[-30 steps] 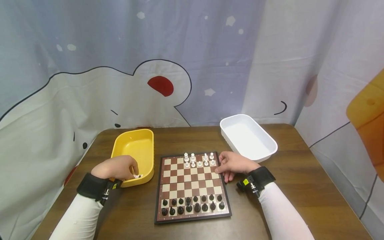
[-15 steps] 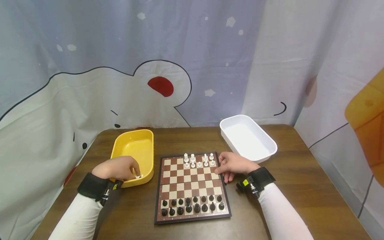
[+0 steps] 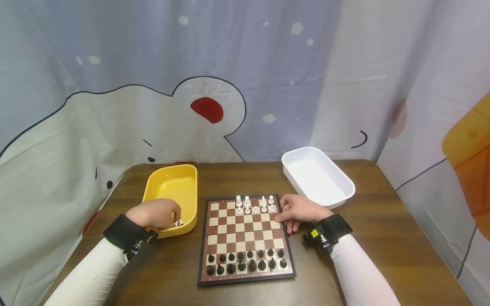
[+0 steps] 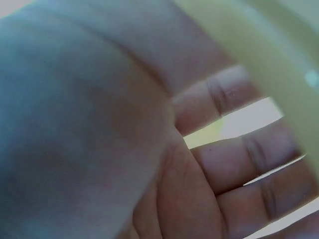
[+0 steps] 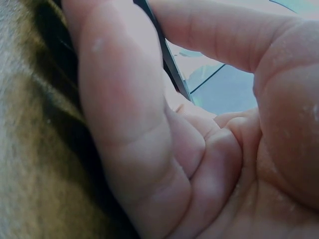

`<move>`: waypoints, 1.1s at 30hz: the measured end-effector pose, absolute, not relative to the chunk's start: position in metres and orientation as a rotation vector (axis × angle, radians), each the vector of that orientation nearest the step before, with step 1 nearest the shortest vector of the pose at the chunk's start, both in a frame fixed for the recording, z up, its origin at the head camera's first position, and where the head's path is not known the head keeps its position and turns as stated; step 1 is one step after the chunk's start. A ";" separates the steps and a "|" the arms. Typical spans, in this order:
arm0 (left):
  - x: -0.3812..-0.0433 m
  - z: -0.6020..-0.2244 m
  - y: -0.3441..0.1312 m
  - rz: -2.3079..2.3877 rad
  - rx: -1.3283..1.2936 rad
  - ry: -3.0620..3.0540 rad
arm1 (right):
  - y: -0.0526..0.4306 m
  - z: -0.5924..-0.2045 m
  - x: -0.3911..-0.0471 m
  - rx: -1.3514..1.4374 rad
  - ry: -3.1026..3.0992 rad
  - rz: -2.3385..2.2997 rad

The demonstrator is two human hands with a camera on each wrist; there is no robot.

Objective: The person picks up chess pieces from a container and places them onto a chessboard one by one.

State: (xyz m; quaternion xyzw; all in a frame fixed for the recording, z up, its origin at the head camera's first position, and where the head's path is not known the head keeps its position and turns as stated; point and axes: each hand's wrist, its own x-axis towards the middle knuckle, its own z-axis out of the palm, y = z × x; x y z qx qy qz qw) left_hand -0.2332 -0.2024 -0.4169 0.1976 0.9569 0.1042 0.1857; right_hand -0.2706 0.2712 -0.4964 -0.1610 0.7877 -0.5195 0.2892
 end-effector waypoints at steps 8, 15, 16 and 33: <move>-0.236 -0.417 -0.204 0.257 0.594 2.736 | 0.271 -0.497 -0.270 -0.428 2.102 -1.381; -0.243 -0.415 -0.209 0.262 0.552 2.766 | 0.272 -0.495 -0.269 -0.450 2.101 -1.377; -0.244 -0.415 -0.209 0.263 0.542 2.769 | 0.272 -0.495 -0.269 -0.451 2.099 -1.376; -0.253 -0.401 -0.209 0.313 0.583 2.900 | 0.270 -0.493 -0.270 -0.430 2.122 -1.357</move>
